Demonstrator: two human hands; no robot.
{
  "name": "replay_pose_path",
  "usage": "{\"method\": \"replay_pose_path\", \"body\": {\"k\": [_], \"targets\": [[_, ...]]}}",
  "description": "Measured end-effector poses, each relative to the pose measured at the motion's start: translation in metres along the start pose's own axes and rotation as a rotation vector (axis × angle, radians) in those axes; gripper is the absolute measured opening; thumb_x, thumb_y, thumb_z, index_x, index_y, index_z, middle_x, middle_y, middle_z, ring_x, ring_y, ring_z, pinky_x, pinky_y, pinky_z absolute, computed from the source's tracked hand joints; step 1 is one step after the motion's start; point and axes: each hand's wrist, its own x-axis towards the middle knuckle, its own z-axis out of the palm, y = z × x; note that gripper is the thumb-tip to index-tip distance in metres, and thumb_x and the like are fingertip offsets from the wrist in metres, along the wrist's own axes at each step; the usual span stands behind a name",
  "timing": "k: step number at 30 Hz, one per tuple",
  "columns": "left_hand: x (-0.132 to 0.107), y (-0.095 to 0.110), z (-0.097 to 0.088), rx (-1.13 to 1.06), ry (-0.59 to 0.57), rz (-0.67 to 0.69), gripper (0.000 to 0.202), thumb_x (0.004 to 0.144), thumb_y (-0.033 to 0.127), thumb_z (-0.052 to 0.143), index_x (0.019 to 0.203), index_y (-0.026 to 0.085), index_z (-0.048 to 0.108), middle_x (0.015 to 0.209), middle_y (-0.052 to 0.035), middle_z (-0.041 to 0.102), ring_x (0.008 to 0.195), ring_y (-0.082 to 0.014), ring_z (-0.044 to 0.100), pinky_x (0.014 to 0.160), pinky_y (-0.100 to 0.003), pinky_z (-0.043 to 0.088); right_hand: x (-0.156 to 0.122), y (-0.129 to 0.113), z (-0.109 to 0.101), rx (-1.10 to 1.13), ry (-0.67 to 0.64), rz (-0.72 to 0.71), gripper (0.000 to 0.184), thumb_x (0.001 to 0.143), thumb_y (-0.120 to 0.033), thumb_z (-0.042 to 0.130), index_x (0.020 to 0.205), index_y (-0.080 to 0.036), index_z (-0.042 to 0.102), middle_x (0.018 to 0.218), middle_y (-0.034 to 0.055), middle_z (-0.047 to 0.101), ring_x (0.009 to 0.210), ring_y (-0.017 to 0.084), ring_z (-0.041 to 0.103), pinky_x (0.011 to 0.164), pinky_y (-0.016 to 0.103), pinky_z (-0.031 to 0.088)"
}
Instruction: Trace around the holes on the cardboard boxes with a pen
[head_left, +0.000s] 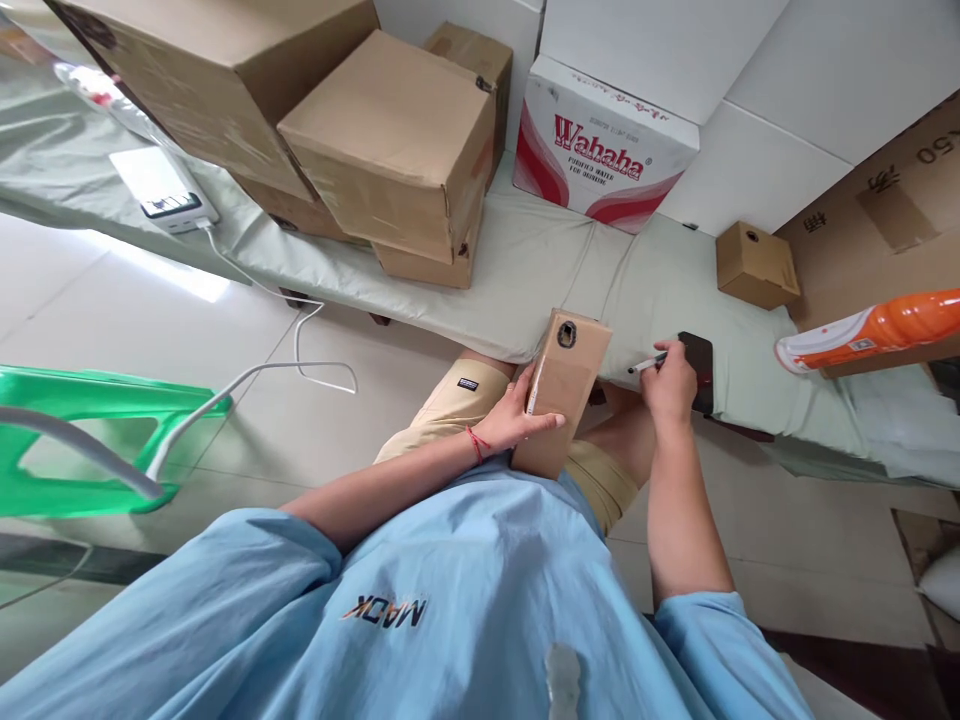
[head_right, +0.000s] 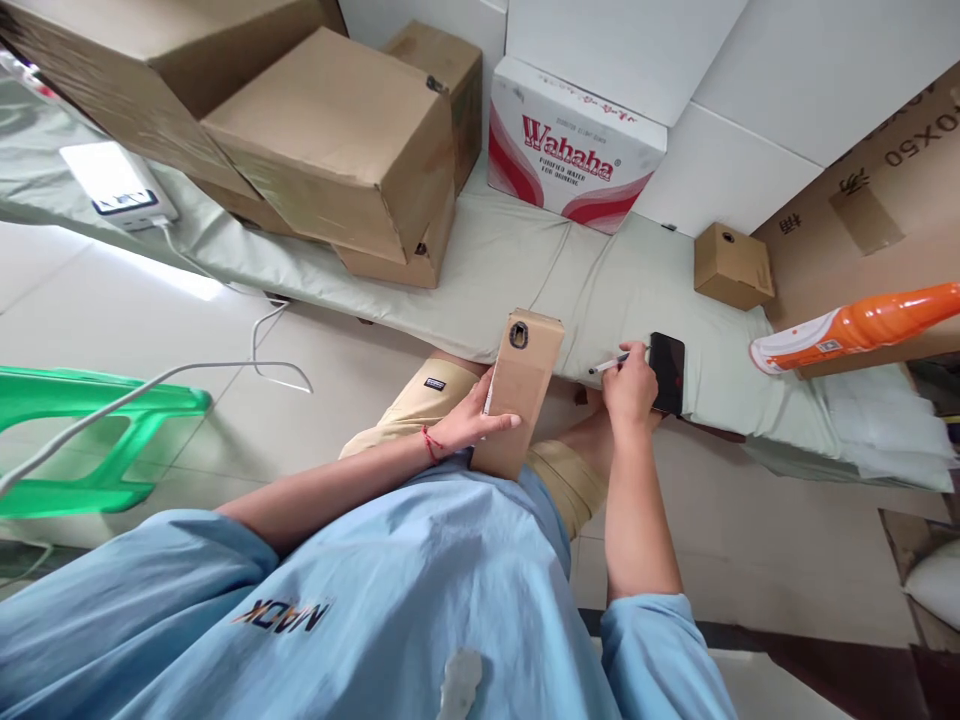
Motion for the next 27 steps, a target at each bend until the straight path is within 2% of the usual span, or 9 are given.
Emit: {"method": "replay_pose_path", "body": {"k": [3,6,8,11,14,16,19,24,27], "targets": [[-0.002,0.0,-0.002,-0.186,-0.089,-0.013,0.123,0.076,0.071,0.084,0.173,0.025,0.025,0.164,-0.0169,0.053,0.15,-0.0417,0.053,0.124,-0.06,0.046,0.017,0.007,0.011,-0.152,-0.165,0.018,0.044,0.097,-0.02,0.053,0.14,-0.013,0.062,0.114,0.0192,0.079,0.109,0.032,0.073,0.094,0.039,0.051],[-0.003,0.001,-0.003,-0.25,-0.119,-0.029,0.123,0.076,0.07,0.084,0.173,0.026,0.024,0.165,-0.0171,0.053,0.15,-0.0419,0.054,0.122,-0.059,0.049,0.024,0.006,0.022,-0.145,-0.175,0.023,0.05,0.097,-0.021,0.054,0.145,-0.01,0.059,0.117,0.0219,0.078,0.111,0.033,0.072,0.095,0.039,0.05],[-0.003,0.002,-0.004,-0.245,-0.124,-0.042,0.12,0.077,0.069,0.084,0.172,0.026,0.025,0.163,-0.0169,0.055,0.149,-0.042,0.055,0.122,-0.059,0.05,0.024,0.008,0.024,-0.141,-0.172,0.039,0.059,0.096,-0.02,0.054,0.154,-0.008,0.051,0.117,0.0222,0.078,0.112,0.034,0.072,0.096,0.04,0.051],[-0.004,0.001,-0.007,-0.239,-0.137,-0.061,0.121,0.077,0.069,0.084,0.173,0.026,0.024,0.161,-0.0165,0.058,0.149,-0.0417,0.055,0.123,-0.059,0.049,0.019,0.021,0.021,-0.111,-0.036,0.095,0.071,0.099,-0.024,0.052,0.165,-0.007,0.034,0.125,0.0236,0.074,0.121,0.035,0.069,0.103,0.044,0.051],[-0.004,-0.002,-0.009,-0.213,-0.153,-0.051,0.126,0.077,0.072,0.084,0.176,0.026,0.02,0.161,-0.0168,0.058,0.151,-0.0419,0.054,0.125,-0.061,0.046,0.014,0.046,0.013,-0.092,0.185,0.255,0.08,0.101,-0.041,0.057,0.167,-0.008,0.028,0.152,0.0308,0.057,0.144,0.041,0.053,0.115,0.052,0.046],[-0.003,-0.004,-0.01,-0.182,-0.152,-0.035,0.129,0.076,0.073,0.084,0.177,0.028,0.018,0.165,-0.0165,0.054,0.154,-0.0425,0.05,0.127,-0.063,0.043,0.014,0.062,0.01,-0.098,0.171,0.384,0.094,0.097,-0.054,0.064,0.168,-0.005,0.026,0.16,0.0357,0.046,0.151,0.047,0.044,0.117,0.058,0.044],[-0.001,-0.009,-0.01,-0.146,-0.132,-0.009,0.132,0.071,0.074,0.088,0.176,0.03,0.021,0.17,-0.0157,0.048,0.157,-0.0435,0.045,0.129,-0.064,0.039,0.019,0.078,0.009,-0.097,0.039,0.445,0.105,0.09,-0.064,0.072,0.166,-0.003,0.033,0.158,0.0368,0.049,0.148,0.05,0.046,0.117,0.061,0.045],[0.001,-0.016,-0.009,-0.1,-0.105,0.005,0.133,0.066,0.073,0.092,0.174,0.027,0.03,0.166,-0.0164,0.05,0.158,-0.0425,0.043,0.132,-0.065,0.035,0.032,0.077,0.013,-0.108,0.007,0.475,0.086,0.09,-0.059,0.075,0.151,-0.001,0.053,0.154,0.0368,0.052,0.148,0.049,0.047,0.12,0.058,0.043],[0.001,-0.017,-0.008,-0.078,-0.087,-0.001,0.131,0.067,0.072,0.093,0.173,0.025,0.033,0.167,-0.0173,0.049,0.159,-0.0425,0.041,0.133,-0.063,0.034,0.036,0.074,0.011,-0.096,-0.012,0.519,0.083,0.086,-0.059,0.079,0.142,-0.001,0.061,0.149,0.038,0.054,0.143,0.051,0.051,0.117,0.058,0.046]]}}
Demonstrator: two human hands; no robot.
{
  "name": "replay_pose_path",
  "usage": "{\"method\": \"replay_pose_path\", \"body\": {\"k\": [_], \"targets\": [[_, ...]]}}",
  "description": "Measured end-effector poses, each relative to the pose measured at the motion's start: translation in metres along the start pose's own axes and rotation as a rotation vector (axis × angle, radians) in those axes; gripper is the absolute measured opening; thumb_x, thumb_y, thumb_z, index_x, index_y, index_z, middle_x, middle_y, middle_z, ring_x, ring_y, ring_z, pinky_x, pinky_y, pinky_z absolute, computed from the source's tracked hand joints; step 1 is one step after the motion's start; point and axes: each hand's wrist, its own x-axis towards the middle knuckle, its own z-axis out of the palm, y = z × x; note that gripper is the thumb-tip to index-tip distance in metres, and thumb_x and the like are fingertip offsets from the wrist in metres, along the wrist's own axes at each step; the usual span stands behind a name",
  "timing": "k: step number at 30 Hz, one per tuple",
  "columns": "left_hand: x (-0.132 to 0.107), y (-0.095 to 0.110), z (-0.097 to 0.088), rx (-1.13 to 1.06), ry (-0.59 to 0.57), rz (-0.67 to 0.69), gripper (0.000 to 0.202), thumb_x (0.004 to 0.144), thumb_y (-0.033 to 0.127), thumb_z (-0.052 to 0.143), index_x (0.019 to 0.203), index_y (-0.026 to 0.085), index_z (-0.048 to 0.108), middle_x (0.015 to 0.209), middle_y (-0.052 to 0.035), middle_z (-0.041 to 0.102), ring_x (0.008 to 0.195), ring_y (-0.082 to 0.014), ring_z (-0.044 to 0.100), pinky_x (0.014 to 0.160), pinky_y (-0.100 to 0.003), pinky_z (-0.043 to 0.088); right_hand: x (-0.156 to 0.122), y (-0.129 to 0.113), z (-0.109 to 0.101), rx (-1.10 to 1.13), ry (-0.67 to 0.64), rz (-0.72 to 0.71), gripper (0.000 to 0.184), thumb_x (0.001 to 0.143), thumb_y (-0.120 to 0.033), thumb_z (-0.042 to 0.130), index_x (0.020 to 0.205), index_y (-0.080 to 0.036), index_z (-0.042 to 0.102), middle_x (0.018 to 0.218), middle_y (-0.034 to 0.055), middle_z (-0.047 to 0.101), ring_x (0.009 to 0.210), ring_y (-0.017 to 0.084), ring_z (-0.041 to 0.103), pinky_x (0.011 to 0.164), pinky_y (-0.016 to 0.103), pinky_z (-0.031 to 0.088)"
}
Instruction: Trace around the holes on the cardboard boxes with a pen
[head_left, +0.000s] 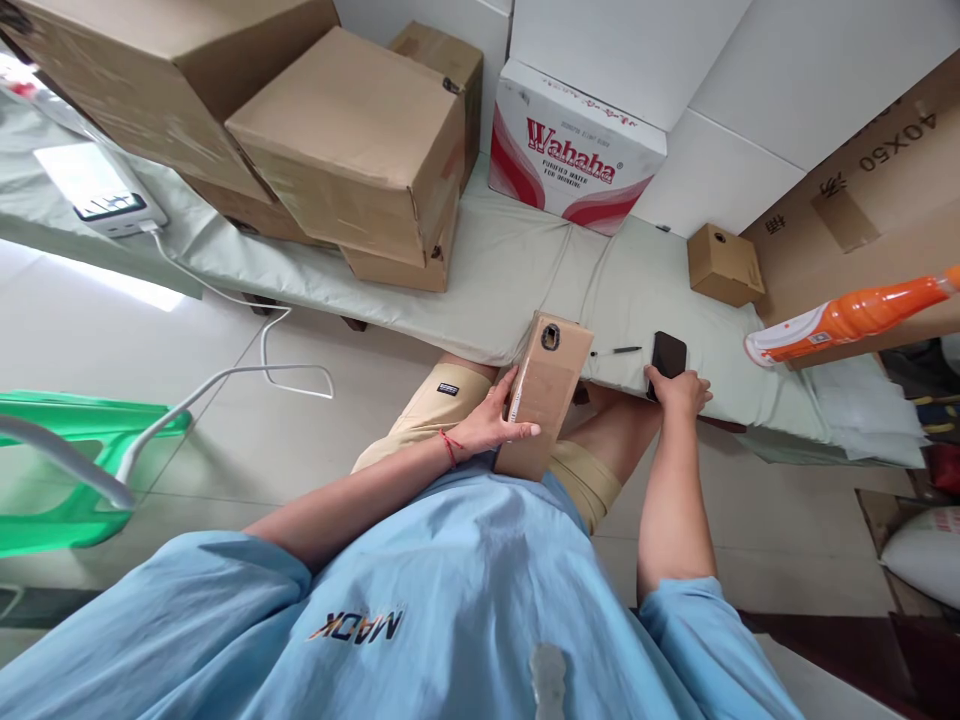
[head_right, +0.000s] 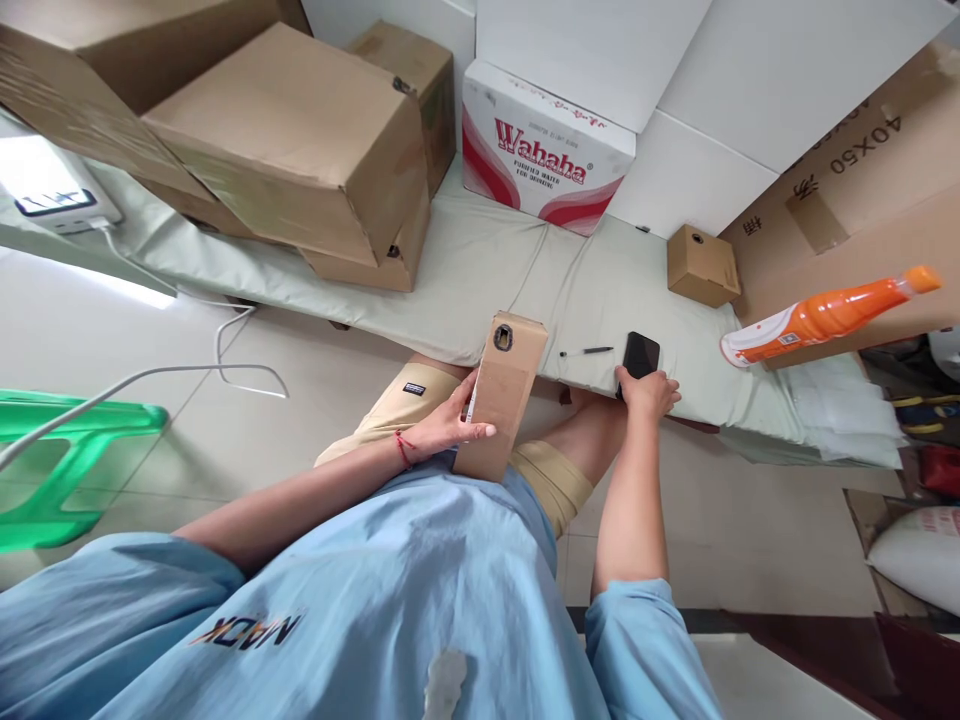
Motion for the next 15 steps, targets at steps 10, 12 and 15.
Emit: {"method": "replay_pose_path", "body": {"k": [10,12,15], "targets": [[0.0,-0.006,0.001,0.007,0.038,-0.012,0.13,0.067,0.07,0.094,0.173,0.027,0.032,0.162,-0.017,0.054,0.153,-0.0406,0.049,0.129,-0.062,0.04,-0.044,0.033,-0.007,0.073,0.003,-0.026,0.088,0.076,-0.05,0.088,0.141,0.001,0.056,0.138,0.0349,0.058,0.129,0.046,0.064,0.111,0.05,0.053],[0.0,-0.006,0.002,0.008,0.053,-0.011,0.13,0.066,0.069,0.095,0.172,0.026,0.034,0.161,-0.0174,0.055,0.152,-0.0405,0.05,0.129,-0.063,0.041,-0.058,0.039,-0.006,0.102,0.02,-0.039,0.082,0.077,-0.048,0.086,0.138,-0.001,0.057,0.137,0.0341,0.059,0.135,0.045,0.06,0.113,0.049,0.053],[-0.001,-0.006,0.003,0.017,0.055,-0.022,0.131,0.066,0.07,0.095,0.173,0.027,0.033,0.161,-0.0173,0.055,0.153,-0.0403,0.049,0.129,-0.063,0.04,-0.089,0.046,-0.006,0.209,0.116,-0.114,0.069,0.08,-0.047,0.082,0.132,-0.008,0.058,0.133,0.0284,0.062,0.139,0.04,0.056,0.117,0.048,0.051]]}}
